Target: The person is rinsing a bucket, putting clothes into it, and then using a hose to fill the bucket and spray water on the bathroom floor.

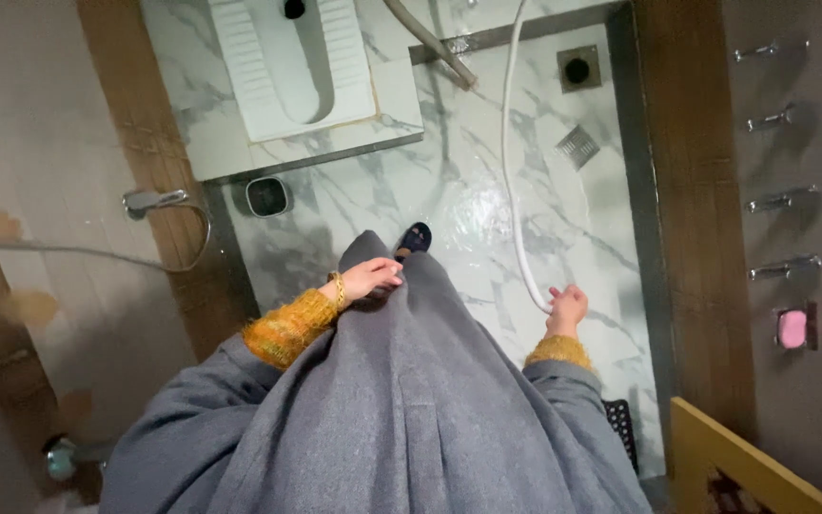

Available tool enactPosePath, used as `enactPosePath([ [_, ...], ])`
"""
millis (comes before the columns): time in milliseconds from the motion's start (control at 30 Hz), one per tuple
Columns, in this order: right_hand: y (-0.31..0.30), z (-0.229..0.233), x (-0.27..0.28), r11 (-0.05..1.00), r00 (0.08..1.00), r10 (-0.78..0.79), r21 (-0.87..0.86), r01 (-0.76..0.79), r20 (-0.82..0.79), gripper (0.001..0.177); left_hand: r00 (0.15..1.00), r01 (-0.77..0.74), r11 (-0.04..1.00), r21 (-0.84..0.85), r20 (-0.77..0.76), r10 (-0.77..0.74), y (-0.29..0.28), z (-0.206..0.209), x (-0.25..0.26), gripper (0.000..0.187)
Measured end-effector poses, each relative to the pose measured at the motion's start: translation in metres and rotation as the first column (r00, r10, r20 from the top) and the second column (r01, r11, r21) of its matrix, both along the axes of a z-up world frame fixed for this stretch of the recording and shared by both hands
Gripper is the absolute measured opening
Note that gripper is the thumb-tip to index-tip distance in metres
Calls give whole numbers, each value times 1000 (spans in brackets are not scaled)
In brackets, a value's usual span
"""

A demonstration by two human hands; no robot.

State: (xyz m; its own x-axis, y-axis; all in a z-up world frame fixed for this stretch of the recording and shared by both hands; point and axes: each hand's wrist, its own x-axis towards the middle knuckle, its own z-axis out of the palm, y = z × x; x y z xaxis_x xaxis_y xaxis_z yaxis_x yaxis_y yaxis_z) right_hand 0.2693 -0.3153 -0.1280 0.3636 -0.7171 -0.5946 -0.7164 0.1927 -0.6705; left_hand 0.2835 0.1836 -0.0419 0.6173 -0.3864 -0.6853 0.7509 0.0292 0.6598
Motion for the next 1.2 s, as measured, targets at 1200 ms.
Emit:
enactPosePath([
  [1200,9,-5,70,975,990,-112,201,93,87,25,929,347,935,-78,-110,-354,-43,-23,136,53],
])
